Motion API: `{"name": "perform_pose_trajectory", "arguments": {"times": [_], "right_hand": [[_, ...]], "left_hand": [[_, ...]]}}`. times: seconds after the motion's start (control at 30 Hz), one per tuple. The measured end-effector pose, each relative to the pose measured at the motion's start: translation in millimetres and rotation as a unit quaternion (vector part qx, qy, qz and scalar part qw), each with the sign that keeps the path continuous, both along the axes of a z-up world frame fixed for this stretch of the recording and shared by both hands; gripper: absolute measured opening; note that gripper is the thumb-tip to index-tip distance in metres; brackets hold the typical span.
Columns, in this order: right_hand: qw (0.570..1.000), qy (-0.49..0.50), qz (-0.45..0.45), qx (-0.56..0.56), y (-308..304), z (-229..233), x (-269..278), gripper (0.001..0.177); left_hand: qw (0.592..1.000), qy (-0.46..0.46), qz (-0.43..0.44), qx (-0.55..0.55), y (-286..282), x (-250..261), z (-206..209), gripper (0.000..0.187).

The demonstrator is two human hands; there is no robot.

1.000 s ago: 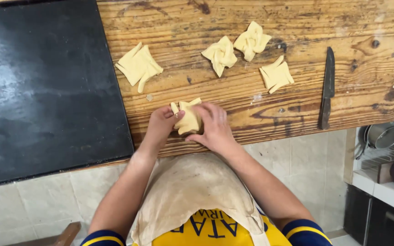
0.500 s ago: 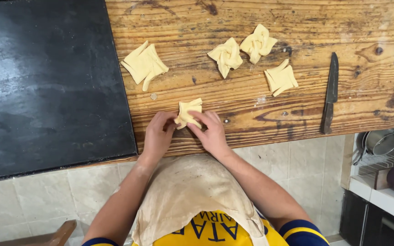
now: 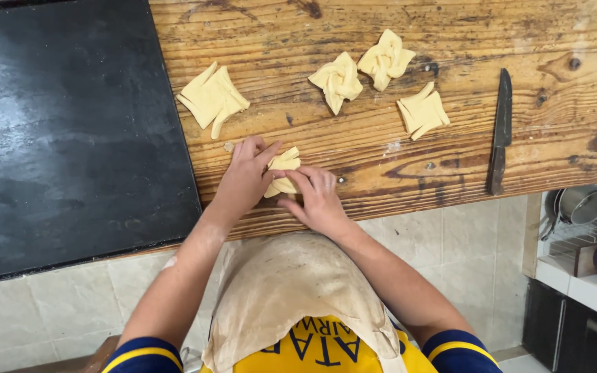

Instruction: Cutting dough into squares, folding them into star shapes, and greasing a baking tray.

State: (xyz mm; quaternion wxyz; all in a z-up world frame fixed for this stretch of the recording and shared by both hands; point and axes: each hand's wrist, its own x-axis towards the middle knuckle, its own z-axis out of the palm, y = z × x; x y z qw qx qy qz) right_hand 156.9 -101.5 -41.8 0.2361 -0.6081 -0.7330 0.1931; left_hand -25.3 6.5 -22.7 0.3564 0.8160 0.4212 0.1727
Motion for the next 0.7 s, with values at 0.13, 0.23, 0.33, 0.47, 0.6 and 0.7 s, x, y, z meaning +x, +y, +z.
{"name": "perform_pose_trajectory", "arguments": {"times": [0.13,0.23,0.33,0.47,0.6,0.7], "right_hand": [[0.997,-0.031,-0.020,0.073,2.0,-7.4,12.1,0.040],[0.995,-0.028,-0.016,0.099,4.8,4.0,8.4,0.032],[0.996,-0.011,-0.028,0.090,6.6,3.9,4.3,0.039],[0.996,-0.013,-0.036,0.085,6.5,-0.1,2.3,0.033],[0.997,0.010,-0.043,0.059,3.8,-5.1,-1.2,0.025],[0.998,-0.019,-0.048,0.018,3.8,-10.6,4.2,0.035]], "left_hand": [[0.999,0.045,-0.025,-0.016,2.5,0.0,2.1,0.049],[1.000,0.013,0.002,0.008,-9.0,-2.7,-8.2,0.043],[0.999,0.011,0.017,0.030,-21.2,-7.1,-4.6,0.028],[0.998,-0.052,0.026,0.040,-30.1,-13.0,-1.2,0.010],[0.993,-0.112,-0.022,0.019,-27.0,-14.8,-7.4,0.015],[0.997,-0.048,-0.042,-0.031,-5.1,2.2,12.8,0.012]]}}
